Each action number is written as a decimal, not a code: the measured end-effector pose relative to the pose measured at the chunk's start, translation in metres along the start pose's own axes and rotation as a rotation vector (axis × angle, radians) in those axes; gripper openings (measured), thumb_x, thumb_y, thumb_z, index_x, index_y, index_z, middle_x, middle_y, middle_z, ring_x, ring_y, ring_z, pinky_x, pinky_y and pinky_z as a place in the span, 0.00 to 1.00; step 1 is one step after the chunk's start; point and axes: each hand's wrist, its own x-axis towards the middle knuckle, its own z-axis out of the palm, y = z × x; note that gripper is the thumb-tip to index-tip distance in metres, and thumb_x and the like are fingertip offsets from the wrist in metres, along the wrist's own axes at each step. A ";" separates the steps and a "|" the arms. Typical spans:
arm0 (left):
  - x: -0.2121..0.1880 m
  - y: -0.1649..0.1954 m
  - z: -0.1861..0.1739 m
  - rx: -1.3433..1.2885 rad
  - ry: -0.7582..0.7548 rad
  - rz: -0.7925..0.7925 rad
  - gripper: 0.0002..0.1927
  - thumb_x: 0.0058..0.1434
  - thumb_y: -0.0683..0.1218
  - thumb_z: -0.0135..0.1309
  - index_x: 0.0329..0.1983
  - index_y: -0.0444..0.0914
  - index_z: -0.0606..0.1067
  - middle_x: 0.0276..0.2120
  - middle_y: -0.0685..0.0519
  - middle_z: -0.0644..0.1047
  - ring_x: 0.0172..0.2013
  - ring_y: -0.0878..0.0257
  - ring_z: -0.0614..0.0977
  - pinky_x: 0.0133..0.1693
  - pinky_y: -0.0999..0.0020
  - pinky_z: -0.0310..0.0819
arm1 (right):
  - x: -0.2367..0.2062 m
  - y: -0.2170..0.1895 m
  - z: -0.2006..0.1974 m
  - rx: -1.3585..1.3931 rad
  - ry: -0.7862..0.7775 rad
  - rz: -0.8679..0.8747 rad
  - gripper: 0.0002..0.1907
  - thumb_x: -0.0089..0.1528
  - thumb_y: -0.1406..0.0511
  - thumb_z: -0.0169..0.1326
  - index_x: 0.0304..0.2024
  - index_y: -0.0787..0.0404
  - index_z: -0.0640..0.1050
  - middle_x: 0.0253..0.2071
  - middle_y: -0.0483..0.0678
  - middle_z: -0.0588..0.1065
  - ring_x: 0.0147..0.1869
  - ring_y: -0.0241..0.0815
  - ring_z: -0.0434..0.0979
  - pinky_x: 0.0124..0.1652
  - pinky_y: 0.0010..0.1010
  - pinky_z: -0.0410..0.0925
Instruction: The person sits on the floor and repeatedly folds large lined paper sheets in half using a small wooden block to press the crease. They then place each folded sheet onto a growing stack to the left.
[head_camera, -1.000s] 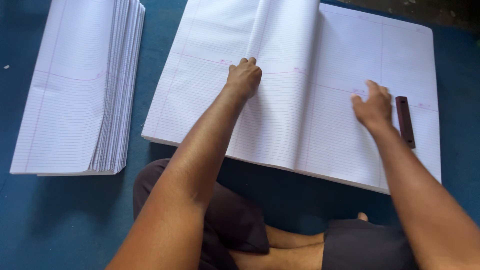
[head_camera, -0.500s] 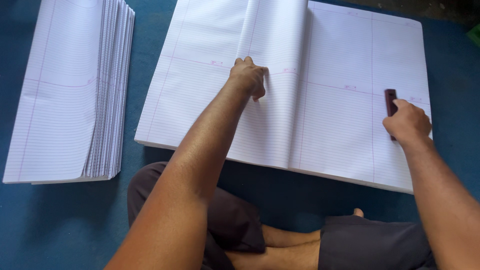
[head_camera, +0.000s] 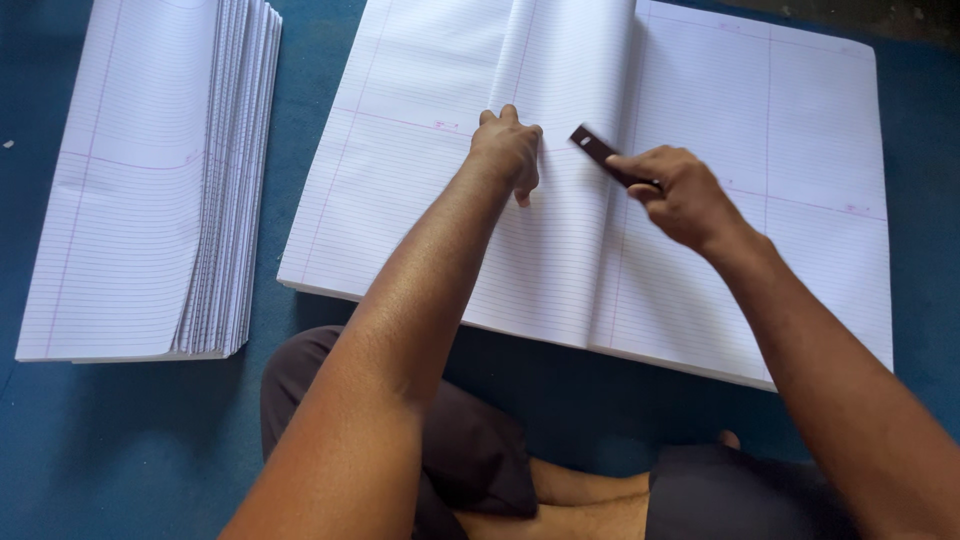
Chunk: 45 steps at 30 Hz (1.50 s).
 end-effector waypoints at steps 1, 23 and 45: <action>0.000 -0.001 0.000 0.022 -0.005 0.007 0.48 0.42 0.54 0.76 0.68 0.45 0.69 0.64 0.41 0.65 0.62 0.43 0.68 0.56 0.62 0.78 | 0.000 -0.007 0.002 -0.028 -0.018 -0.061 0.21 0.62 0.70 0.57 0.58 0.50 0.78 0.50 0.50 0.77 0.52 0.44 0.77 0.53 0.33 0.73; 0.022 0.002 -0.009 0.169 -0.024 0.036 0.57 0.41 0.57 0.77 0.74 0.47 0.60 0.61 0.41 0.72 0.64 0.48 0.66 0.60 0.60 0.66 | 0.057 0.047 0.031 -0.246 0.014 -0.083 0.13 0.62 0.68 0.60 0.47 0.46 0.84 0.43 0.45 0.76 0.51 0.39 0.75 0.52 0.24 0.75; 0.058 -0.002 -0.018 0.150 -0.053 0.056 0.58 0.43 0.53 0.77 0.75 0.43 0.57 0.64 0.30 0.65 0.62 0.39 0.65 0.57 0.63 0.69 | 0.248 0.119 0.015 -0.137 0.202 0.133 0.10 0.67 0.62 0.57 0.48 0.53 0.84 0.48 0.55 0.76 0.51 0.48 0.79 0.53 0.37 0.72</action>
